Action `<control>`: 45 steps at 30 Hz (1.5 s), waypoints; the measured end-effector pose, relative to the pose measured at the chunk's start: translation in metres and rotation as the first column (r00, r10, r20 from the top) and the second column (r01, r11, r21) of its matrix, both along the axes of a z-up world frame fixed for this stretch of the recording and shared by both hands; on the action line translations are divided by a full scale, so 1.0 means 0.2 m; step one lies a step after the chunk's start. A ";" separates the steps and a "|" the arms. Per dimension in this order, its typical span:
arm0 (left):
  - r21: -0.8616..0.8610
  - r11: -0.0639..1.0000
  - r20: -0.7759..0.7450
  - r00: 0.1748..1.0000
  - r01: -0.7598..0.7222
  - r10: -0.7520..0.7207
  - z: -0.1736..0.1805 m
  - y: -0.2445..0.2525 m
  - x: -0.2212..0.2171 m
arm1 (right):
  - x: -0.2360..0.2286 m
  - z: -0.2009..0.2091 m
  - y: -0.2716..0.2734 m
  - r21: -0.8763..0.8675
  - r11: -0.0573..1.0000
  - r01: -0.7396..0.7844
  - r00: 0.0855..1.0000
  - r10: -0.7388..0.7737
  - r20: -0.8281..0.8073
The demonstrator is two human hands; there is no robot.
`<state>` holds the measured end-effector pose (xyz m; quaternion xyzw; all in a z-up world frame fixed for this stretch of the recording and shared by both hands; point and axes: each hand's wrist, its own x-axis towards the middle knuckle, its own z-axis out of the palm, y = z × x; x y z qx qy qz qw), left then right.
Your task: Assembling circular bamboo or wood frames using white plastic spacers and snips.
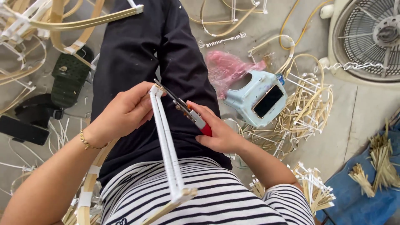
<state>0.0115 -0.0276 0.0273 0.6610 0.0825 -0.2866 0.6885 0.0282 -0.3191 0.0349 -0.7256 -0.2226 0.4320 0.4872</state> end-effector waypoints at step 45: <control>-0.344 0.937 -0.381 0.904 0.057 -0.195 -0.39 -0.13 -0.06 | -0.26 -0.37 -0.09 -0.294 0.930 0.220 0.942 -0.281 -0.183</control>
